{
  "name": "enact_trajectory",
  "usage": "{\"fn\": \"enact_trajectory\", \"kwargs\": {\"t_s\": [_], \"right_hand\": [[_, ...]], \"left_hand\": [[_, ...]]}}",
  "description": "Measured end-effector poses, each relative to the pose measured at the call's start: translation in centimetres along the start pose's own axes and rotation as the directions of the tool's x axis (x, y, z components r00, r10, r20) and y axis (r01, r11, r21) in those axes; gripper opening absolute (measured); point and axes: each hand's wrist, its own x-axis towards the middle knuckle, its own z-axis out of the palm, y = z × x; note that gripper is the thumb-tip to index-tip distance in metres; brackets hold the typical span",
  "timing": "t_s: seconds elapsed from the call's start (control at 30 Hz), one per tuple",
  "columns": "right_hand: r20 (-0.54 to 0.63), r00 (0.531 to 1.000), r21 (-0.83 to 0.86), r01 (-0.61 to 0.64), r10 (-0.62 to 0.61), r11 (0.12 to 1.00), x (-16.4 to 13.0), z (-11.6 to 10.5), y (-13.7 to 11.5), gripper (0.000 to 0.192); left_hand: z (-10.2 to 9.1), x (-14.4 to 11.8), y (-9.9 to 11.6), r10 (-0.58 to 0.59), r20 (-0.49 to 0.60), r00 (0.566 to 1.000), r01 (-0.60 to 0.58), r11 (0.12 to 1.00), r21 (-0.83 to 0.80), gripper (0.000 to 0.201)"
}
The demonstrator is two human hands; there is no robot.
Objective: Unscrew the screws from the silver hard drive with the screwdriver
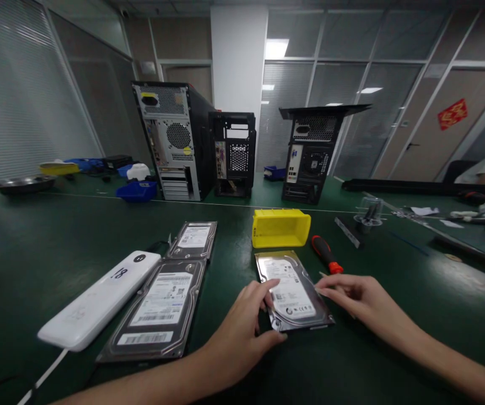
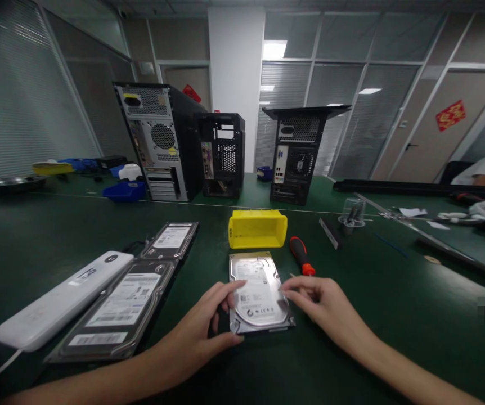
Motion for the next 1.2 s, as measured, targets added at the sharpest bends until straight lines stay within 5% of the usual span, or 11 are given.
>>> {"fn": "enact_trajectory", "kwargs": {"t_s": [0.13,0.27,0.6,0.87,1.2], "right_hand": [[0.076,0.921,-0.386,0.381,-0.383,0.840,-3.1,-0.7,1.9,0.025],[0.164,0.816,-0.555,0.541,-0.554,0.632,-3.9,-0.6,2.3,0.026],[0.235,0.754,-0.540,0.626,-0.614,0.562,-3.7,-0.5,1.6,0.026],[0.209,0.653,-0.564,0.688,-0.728,0.456,-3.1,-0.6,0.5,0.025],[0.232,0.646,-0.596,0.685,-0.727,0.419,-3.1,-1.0,0.4,0.029]], "left_hand": [[-0.2,0.1,-0.1,0.000,0.013,1.000,0.001,0.999,-0.043,0.068],[-0.4,0.2,-0.2,-0.028,0.014,1.000,0.029,0.995,-0.099,0.071],[0.3,0.3,-0.6,-0.001,-0.096,0.995,-0.012,0.990,-0.139,0.085],[0.5,0.3,-0.7,-0.011,-0.110,0.994,-0.004,0.991,-0.135,0.084],[0.1,0.2,-0.3,-0.028,-0.083,0.996,0.018,0.992,-0.124,0.082]]}}
